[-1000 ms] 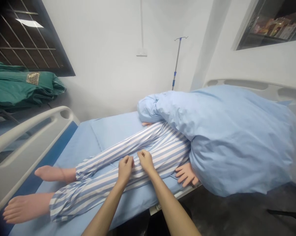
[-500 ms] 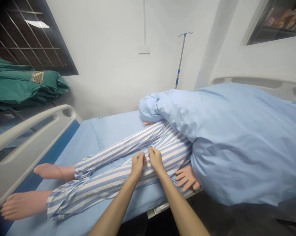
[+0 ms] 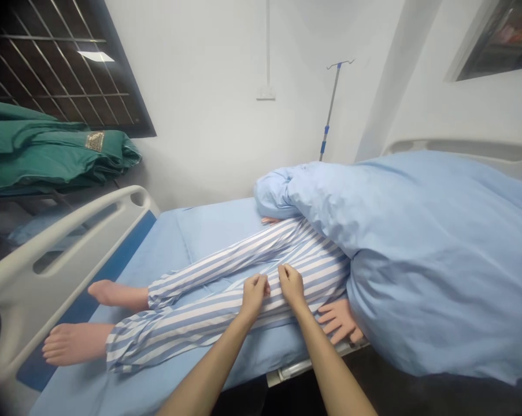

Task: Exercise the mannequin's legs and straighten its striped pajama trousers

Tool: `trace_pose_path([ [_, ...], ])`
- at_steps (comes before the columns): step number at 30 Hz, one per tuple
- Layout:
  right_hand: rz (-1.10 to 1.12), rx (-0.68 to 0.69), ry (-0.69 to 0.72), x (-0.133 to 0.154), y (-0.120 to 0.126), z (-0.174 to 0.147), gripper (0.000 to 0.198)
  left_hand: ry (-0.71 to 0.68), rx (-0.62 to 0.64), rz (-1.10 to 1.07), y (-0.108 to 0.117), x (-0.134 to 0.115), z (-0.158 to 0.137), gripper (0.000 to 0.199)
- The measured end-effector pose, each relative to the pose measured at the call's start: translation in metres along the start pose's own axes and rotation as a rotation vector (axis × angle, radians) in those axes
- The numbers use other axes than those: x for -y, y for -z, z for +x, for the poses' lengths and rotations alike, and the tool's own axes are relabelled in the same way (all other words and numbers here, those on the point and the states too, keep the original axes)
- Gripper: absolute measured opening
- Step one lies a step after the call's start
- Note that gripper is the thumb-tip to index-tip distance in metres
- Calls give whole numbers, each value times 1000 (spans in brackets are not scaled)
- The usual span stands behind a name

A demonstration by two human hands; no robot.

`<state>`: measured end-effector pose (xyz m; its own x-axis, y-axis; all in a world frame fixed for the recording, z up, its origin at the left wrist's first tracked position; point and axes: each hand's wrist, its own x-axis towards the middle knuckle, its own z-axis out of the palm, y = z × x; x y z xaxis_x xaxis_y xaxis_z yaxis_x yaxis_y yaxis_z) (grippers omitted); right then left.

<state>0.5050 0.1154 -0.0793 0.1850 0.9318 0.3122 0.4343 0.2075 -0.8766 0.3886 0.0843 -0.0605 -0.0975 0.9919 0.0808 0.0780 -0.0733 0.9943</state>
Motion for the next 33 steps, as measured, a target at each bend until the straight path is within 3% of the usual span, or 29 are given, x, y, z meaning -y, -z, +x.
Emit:
trace_pose_path([
  [3, 30, 37, -22, -3, 3, 2, 40, -6, -21, 13, 38, -8, -10, 33],
  [6, 8, 34, -31, -1, 1, 2, 41, -44, -78, 107, 101, -10, -19, 35],
  [8, 17, 19, -38, 7, -6, -2, 41, -18, -190, 135, 149, -4, -23, 33],
  [11, 138, 82, -66, 30, -30, -17, 39, 19, -360, 183, 209, 11, -29, 32],
  [14, 276, 210, -95, 61, -70, -40, 38, 61, -454, 226, 244, 26, -35, 31],
  [21, 356, 449, 30, 135, -175, -84, 36, 35, -396, 261, 258, 38, -41, 34],
  [25, 323, 516, 114, 148, -217, -98, 33, 26, -377, 194, 260, 38, -40, 34],
  [29, 253, 496, 93, 140, -237, -103, 33, 82, -417, 41, 261, 34, -39, 33],
  [33, 257, 476, 75, 139, -228, -94, 33, 82, -371, 41, 258, 32, -38, 33],
])
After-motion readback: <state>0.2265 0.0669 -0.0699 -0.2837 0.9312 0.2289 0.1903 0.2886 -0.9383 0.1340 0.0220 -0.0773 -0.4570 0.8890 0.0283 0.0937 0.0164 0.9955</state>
